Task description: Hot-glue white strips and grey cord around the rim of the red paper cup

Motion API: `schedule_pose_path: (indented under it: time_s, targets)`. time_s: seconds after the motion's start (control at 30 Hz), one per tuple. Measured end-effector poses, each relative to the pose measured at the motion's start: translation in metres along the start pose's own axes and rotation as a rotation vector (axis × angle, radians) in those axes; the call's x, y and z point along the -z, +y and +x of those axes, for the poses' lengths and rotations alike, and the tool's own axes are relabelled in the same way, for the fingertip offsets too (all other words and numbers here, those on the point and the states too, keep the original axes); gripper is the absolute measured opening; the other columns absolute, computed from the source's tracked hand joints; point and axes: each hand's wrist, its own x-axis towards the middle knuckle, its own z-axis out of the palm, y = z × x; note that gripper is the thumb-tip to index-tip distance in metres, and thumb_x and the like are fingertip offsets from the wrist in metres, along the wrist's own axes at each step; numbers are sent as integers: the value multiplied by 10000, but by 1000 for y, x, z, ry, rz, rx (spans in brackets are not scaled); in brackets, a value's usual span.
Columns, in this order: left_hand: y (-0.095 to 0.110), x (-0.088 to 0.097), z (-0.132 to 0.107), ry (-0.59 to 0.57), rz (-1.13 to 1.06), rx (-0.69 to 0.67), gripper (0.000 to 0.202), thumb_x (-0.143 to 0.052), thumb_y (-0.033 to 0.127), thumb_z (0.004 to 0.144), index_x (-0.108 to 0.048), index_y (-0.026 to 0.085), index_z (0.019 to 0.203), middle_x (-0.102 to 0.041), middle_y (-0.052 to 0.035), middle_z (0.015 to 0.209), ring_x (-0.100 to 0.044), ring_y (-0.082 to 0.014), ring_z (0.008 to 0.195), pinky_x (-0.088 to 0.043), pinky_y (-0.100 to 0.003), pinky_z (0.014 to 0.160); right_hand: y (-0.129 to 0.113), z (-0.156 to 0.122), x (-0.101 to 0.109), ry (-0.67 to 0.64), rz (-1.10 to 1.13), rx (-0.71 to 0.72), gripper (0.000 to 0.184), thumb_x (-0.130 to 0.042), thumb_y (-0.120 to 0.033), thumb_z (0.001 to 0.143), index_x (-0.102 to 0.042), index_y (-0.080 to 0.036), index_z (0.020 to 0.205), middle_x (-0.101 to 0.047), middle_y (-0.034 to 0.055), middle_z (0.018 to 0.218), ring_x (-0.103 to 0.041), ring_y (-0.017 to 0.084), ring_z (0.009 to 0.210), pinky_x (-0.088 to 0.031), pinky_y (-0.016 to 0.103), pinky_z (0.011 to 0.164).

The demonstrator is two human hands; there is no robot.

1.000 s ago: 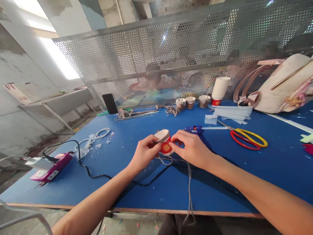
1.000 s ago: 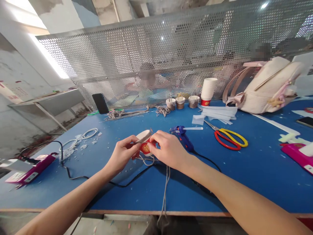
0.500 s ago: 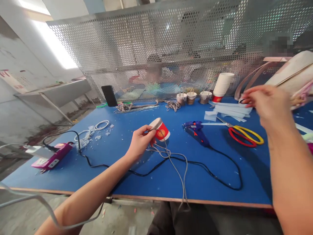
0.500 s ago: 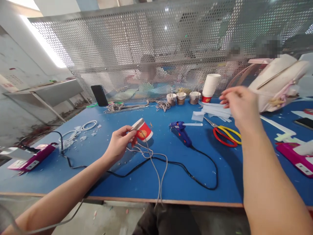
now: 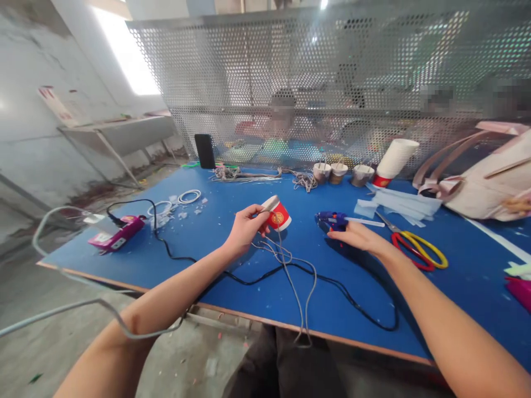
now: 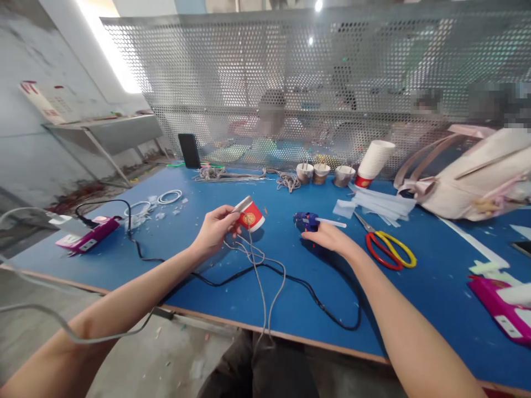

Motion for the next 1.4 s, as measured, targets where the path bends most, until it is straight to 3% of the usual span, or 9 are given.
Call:
schedule_pose_path:
  time_s: [0.13,0.23,0.4,0.57,0.73,0.97,1.2,1.4]
  targets:
    - [0,0,1,0,-13,17,94,-589,245,701,-563,155,696,-557,46,468,-531,-86,425,-426,-180,414,-5,-3,-20,146,123,-31,190,-530,-319,674,-603,-164,754,-659,50,697,-609,187,629,-444,267,533]
    - [1,-1,1,-30,-13,33,96,-587,244,700,-562,152,687,-566,42,475,-532,-83,423,-440,-184,431,-20,-15,-31,174,216,8,256,-455,-329,722,-603,-157,840,-694,90,868,-652,182,659,-495,281,577]
    - [7,-9,9,-96,10,51,49,-584,187,698,-580,141,715,-589,33,477,-534,-80,418,-447,-186,449,-41,-41,-39,210,207,113,264,-510,-402,774,-621,-163,772,-642,30,620,-620,186,640,-486,289,645]
    - [14,-25,19,-161,43,45,22,-579,145,700,-598,134,702,-573,43,457,-513,-73,399,-433,-179,436,-40,-48,-45,312,177,135,362,-543,-502,789,-586,-169,654,-526,-8,490,-546,162,534,-436,259,540]
    - [16,-37,22,-178,60,44,50,-558,157,719,-600,133,709,-558,50,448,-501,-73,376,-424,-181,412,-35,-44,-44,371,156,146,404,-551,-545,780,-575,-162,652,-501,-22,490,-462,126,457,-399,249,482]
    - [11,-39,16,-181,75,67,67,-545,138,706,-611,133,710,-546,56,442,-495,-66,370,-410,-166,398,-45,-50,-47,389,126,150,414,-540,-558,770,-495,-190,587,-433,-43,449,-399,107,411,-355,236,428]
    - [9,-38,13,-162,93,65,65,-551,164,706,-610,139,714,-545,60,445,-504,-68,372,-406,-166,408,-42,-49,-47,403,54,171,403,-517,-531,791,-487,-192,576,-423,-43,459,-390,107,424,-368,239,454]
    - [7,-39,13,-165,94,45,64,-544,159,688,-605,138,693,-583,40,479,-502,-70,378,-407,-175,413,-38,-47,-51,387,21,281,338,-526,-482,790,-546,-183,635,-503,-19,509,-429,118,459,-396,234,483]
